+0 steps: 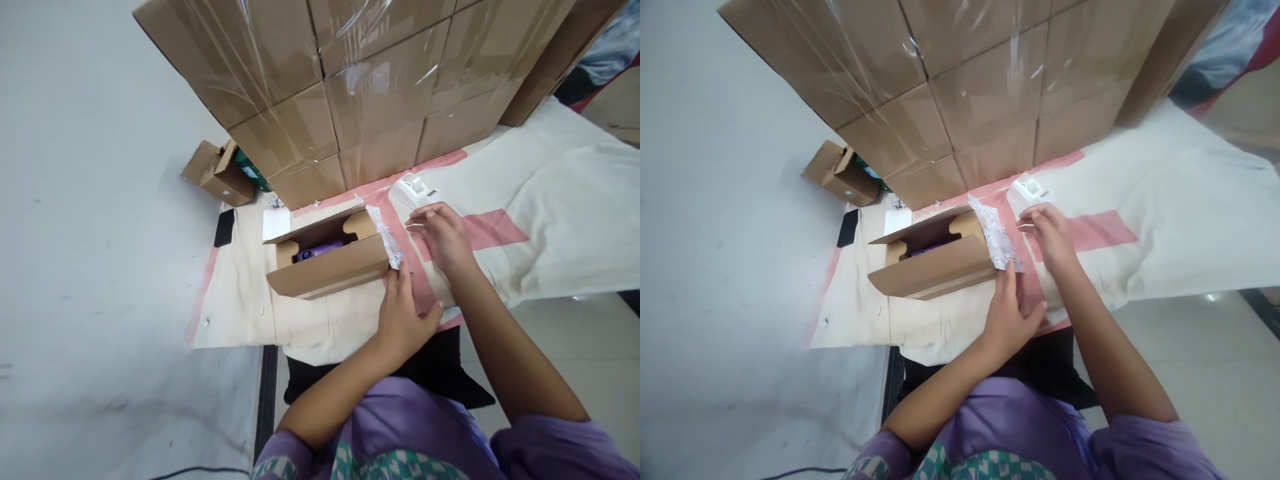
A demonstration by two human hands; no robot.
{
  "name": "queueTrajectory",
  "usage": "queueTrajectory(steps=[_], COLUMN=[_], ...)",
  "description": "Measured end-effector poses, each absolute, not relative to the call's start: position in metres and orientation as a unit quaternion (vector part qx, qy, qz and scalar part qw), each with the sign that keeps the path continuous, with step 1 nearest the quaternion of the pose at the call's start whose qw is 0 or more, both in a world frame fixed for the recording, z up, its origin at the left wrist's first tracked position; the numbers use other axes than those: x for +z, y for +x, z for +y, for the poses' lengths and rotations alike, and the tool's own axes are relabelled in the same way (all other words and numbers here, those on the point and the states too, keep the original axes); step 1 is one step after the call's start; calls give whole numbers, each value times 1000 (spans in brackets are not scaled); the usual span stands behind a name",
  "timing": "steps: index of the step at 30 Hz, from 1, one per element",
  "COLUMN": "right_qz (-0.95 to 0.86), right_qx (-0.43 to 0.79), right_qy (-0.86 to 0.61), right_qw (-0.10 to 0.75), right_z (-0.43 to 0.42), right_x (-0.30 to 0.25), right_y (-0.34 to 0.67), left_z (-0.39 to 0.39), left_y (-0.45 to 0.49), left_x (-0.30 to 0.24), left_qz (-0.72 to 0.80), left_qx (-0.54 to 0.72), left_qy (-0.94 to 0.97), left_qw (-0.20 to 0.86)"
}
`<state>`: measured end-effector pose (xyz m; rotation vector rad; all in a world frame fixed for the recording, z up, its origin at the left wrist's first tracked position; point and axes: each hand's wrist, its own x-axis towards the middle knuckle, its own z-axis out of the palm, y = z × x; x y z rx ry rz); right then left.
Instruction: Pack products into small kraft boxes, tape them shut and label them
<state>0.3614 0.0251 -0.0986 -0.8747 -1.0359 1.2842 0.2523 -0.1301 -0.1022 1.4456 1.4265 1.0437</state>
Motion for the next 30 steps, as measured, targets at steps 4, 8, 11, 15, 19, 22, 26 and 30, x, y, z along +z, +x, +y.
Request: queueTrajectory(steps=[4, 8, 11, 15, 19, 22, 26, 30], right_qz=[-415, -424, -472, -520, -558, -613, -699, -749], right_qx=[529, 502, 483, 457, 423, 401, 378, 380], right_qy=[-388, -370, -356, -345, -340, -348, -332, -264], right_qw=[631, 657, 646, 634, 629, 585, 509, 474], right_z=[4, -15, -28, -41, -49, -55, -72, -93], right_x=[-91, -78, -66, -50, -43, -43, -39, -23], right_y=[384, 392, 387, 375, 369, 371, 369, 351], left_z=[-117, -117, -123, -127, -124, -133, -158, -168], left_y=[267, 284, 288, 288, 287, 274, 228, 174], left_x=[-105, -99, -89, -84, -92, -94, -72, -27], left_qz=[479, 362, 295, 300, 335, 399, 477, 518], left_qx=[488, 529, 538, 535, 480, 416, 536, 576], left_qy=[441, 196, 87, 88, 107, 228, 421, 521], left_qw=[581, 742, 784, 785, 804, 785, 555, 359])
